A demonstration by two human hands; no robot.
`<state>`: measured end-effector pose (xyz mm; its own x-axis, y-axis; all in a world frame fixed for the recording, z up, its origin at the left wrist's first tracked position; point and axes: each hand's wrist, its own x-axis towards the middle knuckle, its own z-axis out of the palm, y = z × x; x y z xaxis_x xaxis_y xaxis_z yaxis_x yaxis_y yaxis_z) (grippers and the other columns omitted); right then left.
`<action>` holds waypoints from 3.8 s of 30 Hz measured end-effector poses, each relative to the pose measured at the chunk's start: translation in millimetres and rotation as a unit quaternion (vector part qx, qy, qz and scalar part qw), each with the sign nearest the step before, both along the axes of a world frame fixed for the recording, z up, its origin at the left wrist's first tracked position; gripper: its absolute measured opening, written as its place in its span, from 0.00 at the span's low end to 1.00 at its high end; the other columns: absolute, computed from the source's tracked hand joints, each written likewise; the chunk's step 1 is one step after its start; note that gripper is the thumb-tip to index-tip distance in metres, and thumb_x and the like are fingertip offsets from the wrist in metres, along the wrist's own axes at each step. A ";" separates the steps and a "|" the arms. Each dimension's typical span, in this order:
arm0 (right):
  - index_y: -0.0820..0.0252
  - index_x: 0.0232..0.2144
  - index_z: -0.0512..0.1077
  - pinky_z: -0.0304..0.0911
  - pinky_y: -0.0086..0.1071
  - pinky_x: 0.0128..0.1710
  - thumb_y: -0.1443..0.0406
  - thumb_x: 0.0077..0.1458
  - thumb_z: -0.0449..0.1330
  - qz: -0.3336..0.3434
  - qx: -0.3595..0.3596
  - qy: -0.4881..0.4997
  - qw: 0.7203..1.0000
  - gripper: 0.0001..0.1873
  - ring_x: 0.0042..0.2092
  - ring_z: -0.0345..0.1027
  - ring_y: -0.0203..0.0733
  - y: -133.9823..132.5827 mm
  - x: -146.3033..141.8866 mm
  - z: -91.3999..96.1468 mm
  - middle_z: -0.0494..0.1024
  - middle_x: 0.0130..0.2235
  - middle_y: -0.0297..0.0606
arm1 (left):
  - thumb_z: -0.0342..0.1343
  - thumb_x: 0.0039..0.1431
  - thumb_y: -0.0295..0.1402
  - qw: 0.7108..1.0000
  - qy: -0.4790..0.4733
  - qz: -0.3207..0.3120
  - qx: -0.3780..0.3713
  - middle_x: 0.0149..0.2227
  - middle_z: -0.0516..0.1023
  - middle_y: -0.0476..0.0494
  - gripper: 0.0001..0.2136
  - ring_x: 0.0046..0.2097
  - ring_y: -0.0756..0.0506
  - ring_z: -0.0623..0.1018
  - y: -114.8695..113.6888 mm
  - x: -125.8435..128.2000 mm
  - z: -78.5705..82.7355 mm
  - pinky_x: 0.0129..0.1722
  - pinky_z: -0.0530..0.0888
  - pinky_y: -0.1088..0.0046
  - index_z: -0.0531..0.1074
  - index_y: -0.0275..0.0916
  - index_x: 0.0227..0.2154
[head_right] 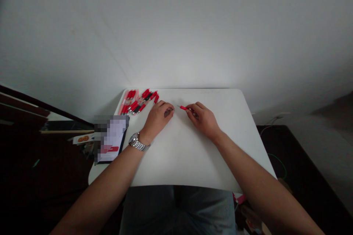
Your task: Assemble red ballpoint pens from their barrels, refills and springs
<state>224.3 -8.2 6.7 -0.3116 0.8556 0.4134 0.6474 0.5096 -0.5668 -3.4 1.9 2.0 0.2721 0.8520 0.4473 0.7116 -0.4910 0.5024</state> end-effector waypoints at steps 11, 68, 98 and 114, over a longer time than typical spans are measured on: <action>0.58 0.46 0.76 0.62 0.33 0.33 0.56 0.70 0.54 0.005 -0.004 -0.001 1.000 0.16 0.32 0.67 0.38 -0.1 0.6 0.9 0.74 0.35 0.40 | 0.60 0.61 0.22 1.000 -0.025 0.005 -0.010 0.40 0.75 0.44 0.07 0.42 0.43 0.79 -0.5 -5.7 -0.6 0.45 0.79 0.61 0.76 0.40 0.39; 0.59 0.47 0.76 0.62 0.32 0.33 0.58 0.69 0.54 0.042 0.001 0.015 0.999 0.14 0.31 0.66 0.37 -3.2 0.2 3.0 0.73 0.36 0.39 | 0.54 0.70 0.40 0.970 -0.232 -0.060 -0.026 0.39 0.76 0.46 0.07 0.41 0.48 0.77 -4.4 3.5 6.2 0.44 0.75 0.69 0.69 0.41 0.41; 0.59 0.46 0.76 0.60 0.33 0.32 0.58 0.69 0.55 0.033 -0.003 0.016 0.999 0.14 0.30 0.65 0.37 -2.7 1.7 1.2 0.72 0.35 0.38 | 0.62 0.61 0.23 0.998 0.060 -0.002 -0.001 0.44 0.81 0.47 0.12 0.45 0.41 0.79 -0.1 -19.7 12.0 0.48 0.72 0.60 0.71 0.43 0.45; 0.58 0.46 0.77 0.61 0.33 0.32 0.56 0.69 0.54 0.030 -0.010 0.015 0.999 0.16 0.30 0.65 0.37 -3.8 0.9 3.5 0.74 0.36 0.39 | 0.63 0.60 0.25 0.998 0.058 0.000 0.001 0.44 0.82 0.45 0.13 0.46 0.40 0.80 0.4 -19.8 9.3 0.49 0.73 0.59 0.73 0.43 0.46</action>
